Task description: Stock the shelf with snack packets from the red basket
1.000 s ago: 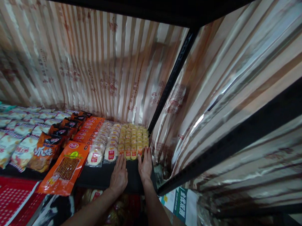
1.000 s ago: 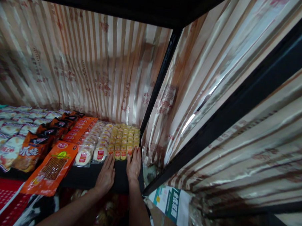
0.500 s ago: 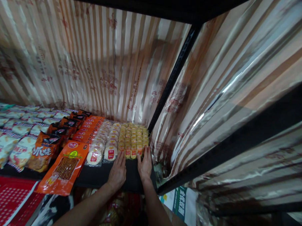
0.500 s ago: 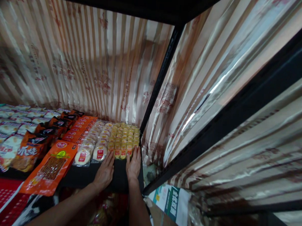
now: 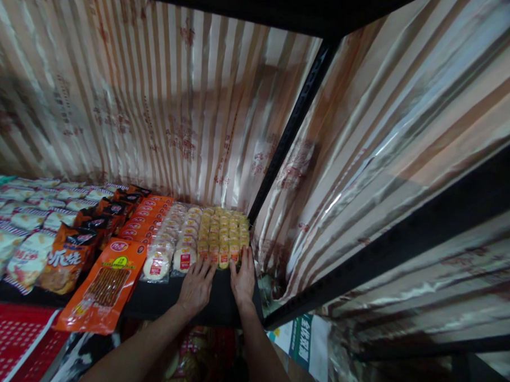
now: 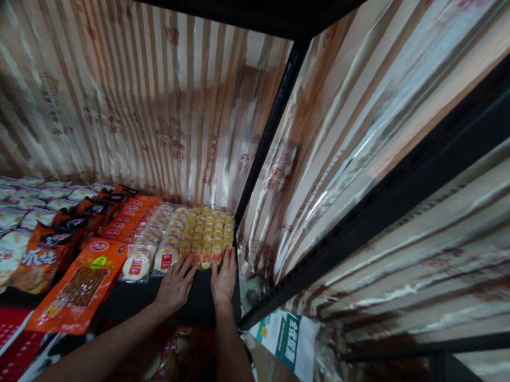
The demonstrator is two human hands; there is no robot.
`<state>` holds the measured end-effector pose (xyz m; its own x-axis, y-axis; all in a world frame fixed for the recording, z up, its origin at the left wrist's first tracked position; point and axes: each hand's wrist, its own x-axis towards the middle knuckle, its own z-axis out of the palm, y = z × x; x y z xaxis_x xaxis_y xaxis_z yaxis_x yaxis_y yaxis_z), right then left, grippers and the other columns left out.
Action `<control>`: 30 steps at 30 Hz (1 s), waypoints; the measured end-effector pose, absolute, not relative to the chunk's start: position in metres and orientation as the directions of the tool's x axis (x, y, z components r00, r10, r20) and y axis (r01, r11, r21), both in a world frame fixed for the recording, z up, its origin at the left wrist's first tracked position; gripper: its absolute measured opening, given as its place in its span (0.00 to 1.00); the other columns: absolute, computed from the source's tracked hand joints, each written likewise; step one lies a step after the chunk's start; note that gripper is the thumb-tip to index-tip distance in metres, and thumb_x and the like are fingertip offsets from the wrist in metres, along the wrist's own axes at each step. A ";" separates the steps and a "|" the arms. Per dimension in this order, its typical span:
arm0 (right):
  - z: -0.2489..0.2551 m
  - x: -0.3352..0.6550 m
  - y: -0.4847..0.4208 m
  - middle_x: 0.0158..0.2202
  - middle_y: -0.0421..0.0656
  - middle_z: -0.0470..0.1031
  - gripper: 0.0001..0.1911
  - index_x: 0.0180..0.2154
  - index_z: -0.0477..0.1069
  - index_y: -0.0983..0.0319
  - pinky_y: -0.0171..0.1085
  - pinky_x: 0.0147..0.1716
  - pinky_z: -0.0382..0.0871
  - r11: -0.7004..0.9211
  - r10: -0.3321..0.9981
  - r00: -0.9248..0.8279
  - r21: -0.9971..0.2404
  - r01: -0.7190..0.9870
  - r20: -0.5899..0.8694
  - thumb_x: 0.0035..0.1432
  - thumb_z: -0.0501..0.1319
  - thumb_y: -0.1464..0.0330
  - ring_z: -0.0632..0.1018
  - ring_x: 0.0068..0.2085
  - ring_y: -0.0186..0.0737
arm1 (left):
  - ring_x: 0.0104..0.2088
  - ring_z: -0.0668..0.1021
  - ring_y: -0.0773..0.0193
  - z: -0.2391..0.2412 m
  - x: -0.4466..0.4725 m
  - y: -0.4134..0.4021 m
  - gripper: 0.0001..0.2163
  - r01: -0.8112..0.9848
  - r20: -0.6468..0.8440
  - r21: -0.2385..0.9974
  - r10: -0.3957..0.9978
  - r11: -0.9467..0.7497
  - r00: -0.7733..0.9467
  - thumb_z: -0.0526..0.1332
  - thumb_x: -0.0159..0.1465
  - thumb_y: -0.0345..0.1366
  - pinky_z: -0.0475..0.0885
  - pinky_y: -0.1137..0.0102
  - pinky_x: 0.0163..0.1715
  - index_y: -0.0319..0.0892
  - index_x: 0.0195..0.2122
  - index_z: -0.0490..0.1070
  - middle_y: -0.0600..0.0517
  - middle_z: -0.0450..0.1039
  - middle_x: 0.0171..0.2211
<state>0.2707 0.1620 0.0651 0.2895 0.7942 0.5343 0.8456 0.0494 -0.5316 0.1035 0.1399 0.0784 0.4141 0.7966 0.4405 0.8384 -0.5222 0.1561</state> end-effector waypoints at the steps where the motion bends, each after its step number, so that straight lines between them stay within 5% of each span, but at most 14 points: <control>1: 0.066 0.271 0.162 0.62 0.53 0.53 0.31 0.61 0.52 0.66 0.48 0.55 0.58 0.049 0.795 0.291 -0.535 0.843 0.532 0.60 0.48 0.57 0.57 0.61 0.47 | 0.59 0.60 0.51 0.079 0.104 0.140 0.23 0.842 0.429 0.148 0.801 -0.518 0.418 0.51 0.59 0.28 0.61 0.55 0.53 0.44 0.57 0.60 0.47 0.58 0.60; 11: 0.067 0.270 0.162 0.63 0.52 0.52 0.31 0.61 0.52 0.65 0.47 0.56 0.56 0.031 0.810 0.310 -0.564 0.825 0.498 0.60 0.49 0.57 0.56 0.62 0.47 | 0.58 0.62 0.50 0.081 0.106 0.140 0.20 0.857 0.411 0.112 0.808 -0.503 0.421 0.51 0.62 0.35 0.59 0.57 0.53 0.42 0.56 0.62 0.46 0.59 0.59; 19: 0.067 0.269 0.162 0.62 0.53 0.53 0.31 0.60 0.52 0.66 0.46 0.56 0.57 0.007 0.813 0.309 -0.539 0.842 0.493 0.60 0.48 0.56 0.57 0.61 0.46 | 0.56 0.63 0.48 0.084 0.107 0.139 0.27 0.846 0.383 0.071 0.798 -0.528 0.466 0.54 0.60 0.34 0.58 0.55 0.52 0.51 0.61 0.53 0.45 0.58 0.59; 30: 0.067 0.269 0.162 0.62 0.53 0.53 0.31 0.61 0.51 0.65 0.47 0.56 0.57 -0.009 0.815 0.309 -0.522 0.853 0.491 0.60 0.48 0.57 0.57 0.61 0.47 | 0.56 0.64 0.47 0.092 0.110 0.139 0.21 0.858 0.365 0.068 0.813 -0.508 0.453 0.52 0.63 0.38 0.57 0.53 0.53 0.46 0.58 0.59 0.43 0.62 0.57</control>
